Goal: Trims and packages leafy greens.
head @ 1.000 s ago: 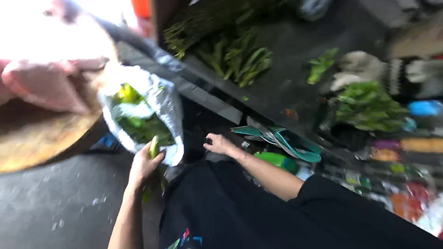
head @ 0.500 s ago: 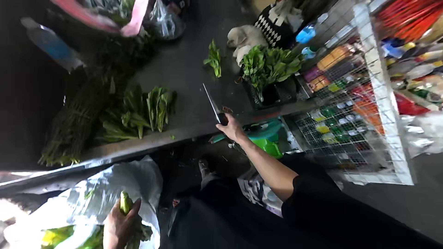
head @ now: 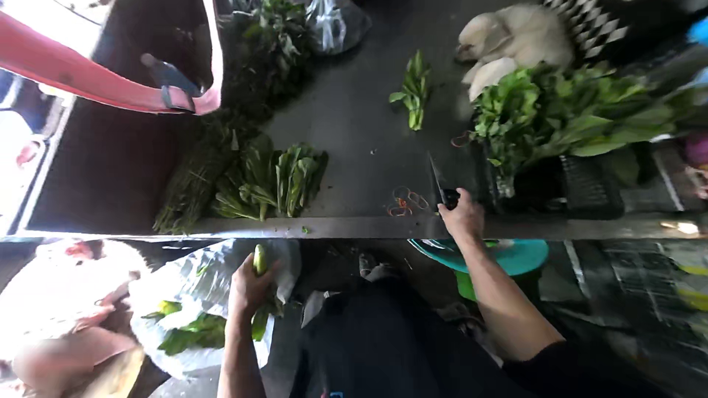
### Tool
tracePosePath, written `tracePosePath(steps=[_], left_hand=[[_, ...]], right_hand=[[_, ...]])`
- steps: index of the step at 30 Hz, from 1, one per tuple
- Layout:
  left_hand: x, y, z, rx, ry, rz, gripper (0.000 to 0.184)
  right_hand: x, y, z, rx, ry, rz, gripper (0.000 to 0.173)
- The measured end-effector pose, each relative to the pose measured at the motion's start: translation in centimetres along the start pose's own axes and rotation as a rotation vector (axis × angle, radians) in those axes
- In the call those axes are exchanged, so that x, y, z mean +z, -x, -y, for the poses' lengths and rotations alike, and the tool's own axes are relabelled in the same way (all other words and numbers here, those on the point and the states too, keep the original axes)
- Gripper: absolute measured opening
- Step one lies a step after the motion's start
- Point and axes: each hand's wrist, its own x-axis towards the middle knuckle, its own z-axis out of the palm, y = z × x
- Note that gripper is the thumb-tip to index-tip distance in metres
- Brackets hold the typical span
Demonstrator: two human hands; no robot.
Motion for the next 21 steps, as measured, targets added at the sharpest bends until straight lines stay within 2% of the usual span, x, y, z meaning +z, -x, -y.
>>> tracePosePath(steps=[3,5,7,10,12,15,18,21], left_hand=[[-0.7,0.1,0.8,-0.050,0.052,-0.117,0.043],[-0.9,0.0,1.9,-0.047,0.101,-0.197,0.041],[-0.9,-0.5,2.3,-0.036,0.124,-0.253,0.039],[-0.8,-0.9,2.2,-0.013,0.125,-0.261,0.036],[-1.0,-1.0,3.2,0.010,0.140,-0.237,0.029],[-1.7,-1.6,5.8,0.026,0.220,-0.243,0.025],[-2.2,-3.1,8.0,0.001,0.324,-0.213,0.026],[-3.0,-5.5,9.0,0.122,0.429,-0.177,0.024]], right_hand=[[-2.0,1.0,3.9,-0.134,-0.103,-0.019,0.065],[-2.1,2.0,8.4,-0.235,-0.248,0.113,0.055],[0.7,2.9,13.5,-0.426,-0.335,0.244,0.043],[7.7,5.2,20.8,-0.863,-0.293,0.382,0.029],[12.5,6.9,24.1,-1.054,-0.169,0.442,0.036],[16.4,8.4,27.0,-1.136,0.048,0.468,0.052],[17.0,9.0,28.2,-1.170,0.138,0.461,0.036],[14.5,9.5,29.6,-1.185,0.006,0.380,0.028]])
